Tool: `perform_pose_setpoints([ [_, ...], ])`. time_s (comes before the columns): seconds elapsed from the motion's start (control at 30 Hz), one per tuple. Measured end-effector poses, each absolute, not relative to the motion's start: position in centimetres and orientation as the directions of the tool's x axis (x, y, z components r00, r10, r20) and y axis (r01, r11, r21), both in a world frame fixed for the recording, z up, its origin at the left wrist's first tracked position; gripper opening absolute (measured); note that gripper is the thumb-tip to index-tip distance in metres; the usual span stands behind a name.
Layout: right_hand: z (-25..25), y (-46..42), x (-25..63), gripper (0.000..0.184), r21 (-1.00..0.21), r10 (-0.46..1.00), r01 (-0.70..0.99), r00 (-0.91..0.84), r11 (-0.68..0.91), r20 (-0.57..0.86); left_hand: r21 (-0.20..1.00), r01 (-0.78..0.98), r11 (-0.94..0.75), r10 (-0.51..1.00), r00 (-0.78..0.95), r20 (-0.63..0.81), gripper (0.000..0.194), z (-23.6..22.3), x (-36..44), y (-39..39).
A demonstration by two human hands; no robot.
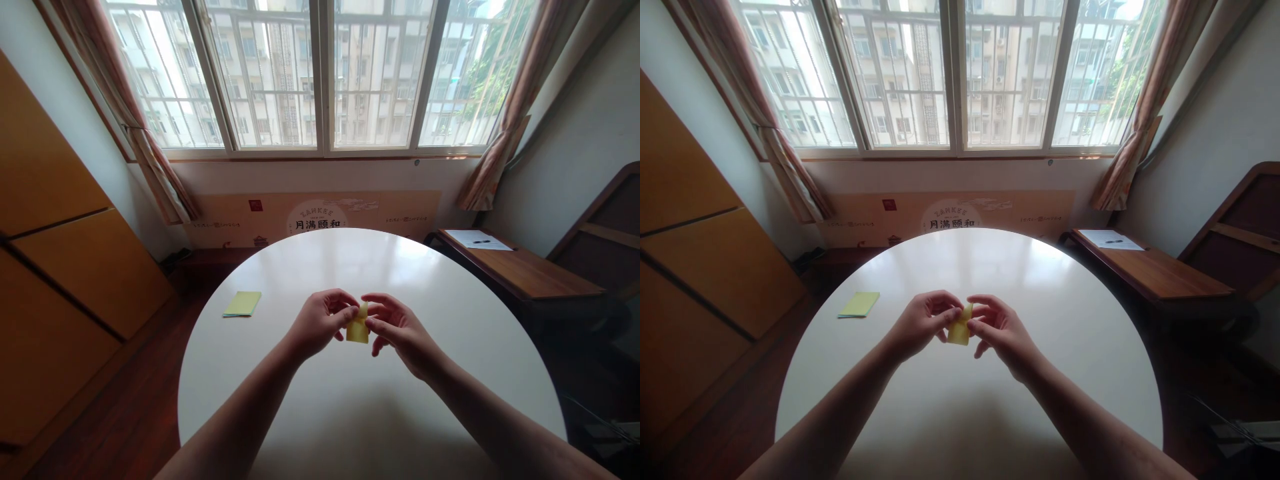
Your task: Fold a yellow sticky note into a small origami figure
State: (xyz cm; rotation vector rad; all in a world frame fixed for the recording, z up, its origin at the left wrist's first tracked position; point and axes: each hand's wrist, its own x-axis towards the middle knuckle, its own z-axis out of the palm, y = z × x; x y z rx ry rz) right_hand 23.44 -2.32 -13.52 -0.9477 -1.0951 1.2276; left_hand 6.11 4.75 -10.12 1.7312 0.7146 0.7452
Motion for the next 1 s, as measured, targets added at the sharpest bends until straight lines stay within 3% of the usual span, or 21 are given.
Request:
perform_pose_setpoints([
  [0.17, -13.6, -2.4, 23.4, 0.039, -0.953, 0.986, -0.261, -0.007, 0.156, 0.164, 0.982, 0.107, -0.155, 0.737, 0.675, 0.043, 0.024, -10.1, 5.7, 5.6],
  [0.3, -14.1, -2.4, 23.3, 0.025, -0.970, 0.977, -0.120, -0.015, 0.210, 0.213, 0.988, 0.109, -0.110, 0.707, 0.707, 0.001, 0.028, -10.4, 5.6, 6.0],
  [0.5, -14.1, -2.4, 23.3, 0.023, -0.957, 0.951, -0.035, 0.123, 0.288, 0.282, 0.993, 0.109, 0.040, 0.727, 0.679, -0.104, 0.040, -10.0, 5.8, 5.5],
  [0.63, -14.0, -2.4, 23.4, 0.023, -0.949, 0.943, -0.050, 0.142, 0.310, 0.301, 0.983, 0.142, 0.115, 0.718, 0.672, -0.181, 0.034, -9.7, 5.9, 5.1],
  [1.0, -14.1, -2.6, 23.1, 0.014, -0.949, 0.950, -0.061, 0.054, 0.310, 0.307, 0.983, 0.154, 0.098, 0.772, 0.612, -0.173, 0.019, -9.5, 6.1, 4.8],
])
